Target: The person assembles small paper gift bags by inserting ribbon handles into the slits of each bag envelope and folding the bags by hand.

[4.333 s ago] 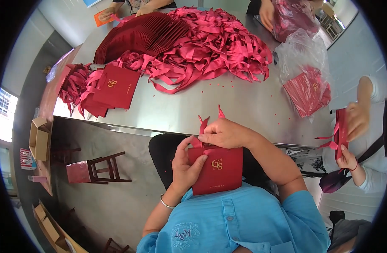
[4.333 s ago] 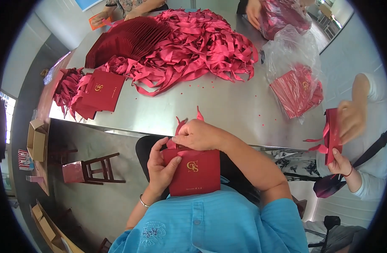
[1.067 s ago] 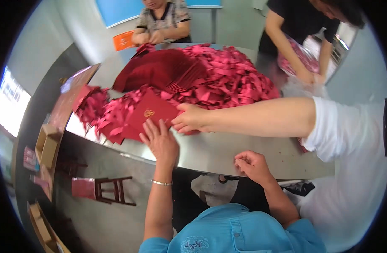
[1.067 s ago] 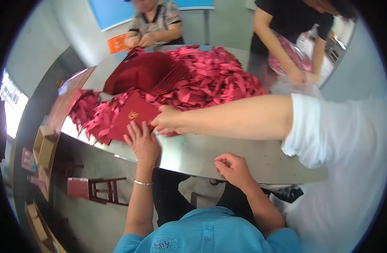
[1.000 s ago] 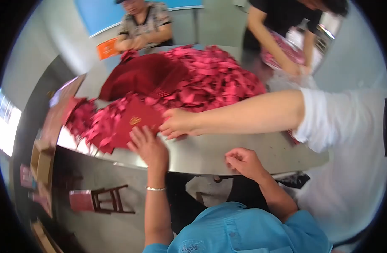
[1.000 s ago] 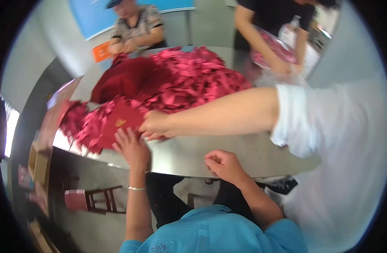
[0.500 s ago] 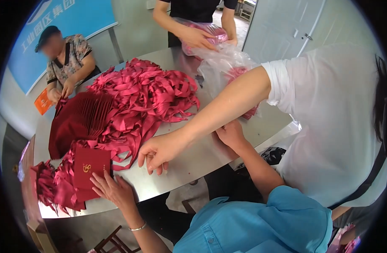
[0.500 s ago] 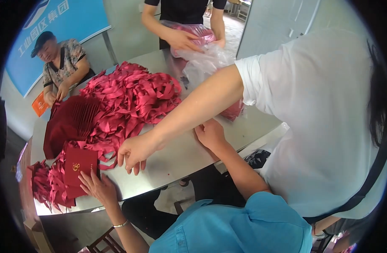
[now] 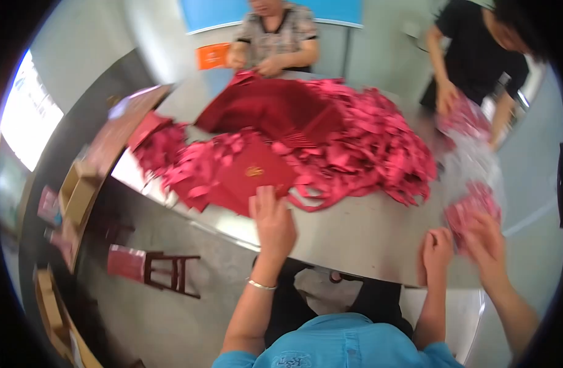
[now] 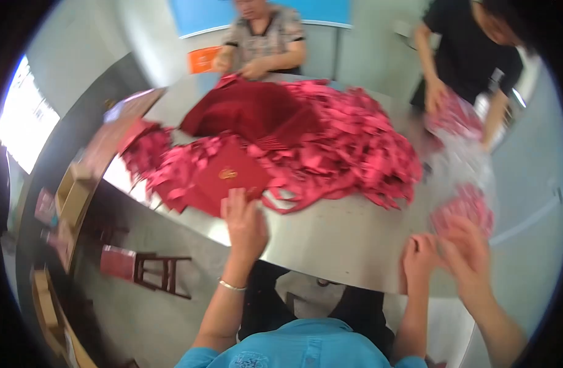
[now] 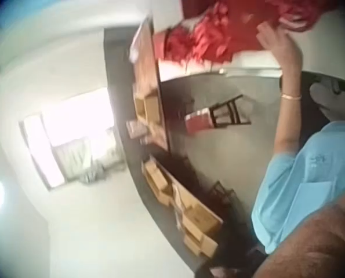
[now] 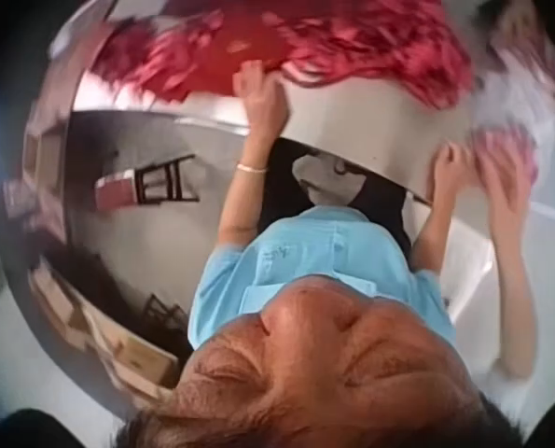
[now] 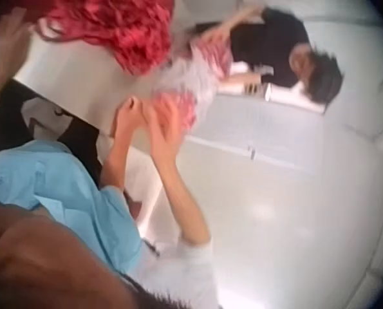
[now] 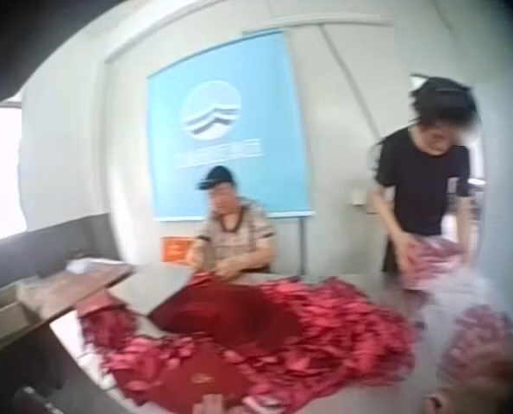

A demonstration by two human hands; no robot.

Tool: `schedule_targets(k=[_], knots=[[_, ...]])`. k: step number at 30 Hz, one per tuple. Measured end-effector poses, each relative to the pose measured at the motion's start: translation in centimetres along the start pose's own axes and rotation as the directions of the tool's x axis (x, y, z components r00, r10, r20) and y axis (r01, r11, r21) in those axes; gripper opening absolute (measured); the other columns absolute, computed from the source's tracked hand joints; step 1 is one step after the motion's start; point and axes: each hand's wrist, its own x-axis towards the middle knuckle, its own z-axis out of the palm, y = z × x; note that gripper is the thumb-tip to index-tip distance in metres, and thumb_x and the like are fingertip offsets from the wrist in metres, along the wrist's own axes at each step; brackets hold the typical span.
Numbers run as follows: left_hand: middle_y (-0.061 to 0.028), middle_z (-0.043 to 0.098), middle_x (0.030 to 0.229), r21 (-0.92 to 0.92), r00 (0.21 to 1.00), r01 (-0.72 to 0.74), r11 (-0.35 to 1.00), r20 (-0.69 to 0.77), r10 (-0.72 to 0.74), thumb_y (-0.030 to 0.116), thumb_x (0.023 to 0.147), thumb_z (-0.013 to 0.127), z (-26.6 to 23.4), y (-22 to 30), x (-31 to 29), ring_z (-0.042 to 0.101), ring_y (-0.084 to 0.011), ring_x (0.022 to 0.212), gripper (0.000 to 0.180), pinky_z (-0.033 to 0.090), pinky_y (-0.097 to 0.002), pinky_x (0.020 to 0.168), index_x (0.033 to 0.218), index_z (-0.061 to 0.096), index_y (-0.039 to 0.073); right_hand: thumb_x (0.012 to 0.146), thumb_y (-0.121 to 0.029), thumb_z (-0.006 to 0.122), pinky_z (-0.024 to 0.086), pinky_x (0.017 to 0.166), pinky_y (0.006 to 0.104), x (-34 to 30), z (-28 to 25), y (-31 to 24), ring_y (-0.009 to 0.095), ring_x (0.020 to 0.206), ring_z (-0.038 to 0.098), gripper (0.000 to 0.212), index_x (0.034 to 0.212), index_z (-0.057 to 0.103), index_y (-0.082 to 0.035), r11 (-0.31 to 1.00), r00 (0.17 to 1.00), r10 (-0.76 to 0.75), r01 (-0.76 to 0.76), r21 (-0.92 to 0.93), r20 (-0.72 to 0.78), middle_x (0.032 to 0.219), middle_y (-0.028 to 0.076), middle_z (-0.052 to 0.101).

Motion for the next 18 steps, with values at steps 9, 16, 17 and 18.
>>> schedule_targets(k=[9,16,17,18], knots=[[-0.0169,0.068,0.106,-0.165,0.990,-0.065,0.984,-0.131,0.044,0.003,0.078,0.065,-1.9,-0.9,0.0,0.061,-0.0331,0.112,0.016,0.041,-0.0470,0.103,0.095,0.066,0.000,0.084,-0.008,0.063,0.048,0.080,0.0407,0.7,1.8,-1.2,0.035,0.094,0.060,0.009,0.091,0.062,-0.003,0.996,1.000,-0.023,0.022,0.090,0.005,0.102,0.015,0.061],[-0.0167,0.067,0.106,-0.225,0.990,-0.081,0.971,-0.133,0.051,0.004,0.078,0.065,0.1,-0.6,5.4,0.061,-0.0338,0.110,0.021,0.043,-0.0463,0.099,0.098,0.064,0.000,0.082,-0.001,0.063,0.050,0.072,0.0369,2.1,1.0,-3.7,0.030,0.080,0.063,0.004,0.086,0.064,-0.001,0.956,0.998,0.019,-0.036,0.290,0.061,0.086,0.013,0.063],[-0.0181,0.066,0.108,-0.179,0.991,-0.082,0.980,-0.119,0.061,0.005,0.077,0.065,0.8,-0.4,5.8,0.060,-0.0347,0.111,0.024,0.042,-0.0467,0.100,0.100,0.063,0.000,0.081,0.001,0.062,0.050,0.070,0.0350,2.9,1.0,-5.6,0.028,0.076,0.063,0.005,0.086,0.064,-0.001,0.906,0.999,0.003,-0.021,0.423,0.043,0.082,0.013,0.063],[-0.0179,0.065,0.112,-0.135,0.991,-0.047,0.990,-0.132,0.029,0.004,0.077,0.064,1.4,-0.2,6.1,0.059,-0.0339,0.113,0.026,0.041,-0.0447,0.102,0.103,0.064,0.001,0.084,0.000,0.063,0.049,0.068,0.0303,4.0,1.0,-7.5,0.019,0.075,0.061,0.006,0.090,0.065,0.000,0.863,0.996,-0.062,0.019,0.505,0.070,0.082,0.009,0.064]])
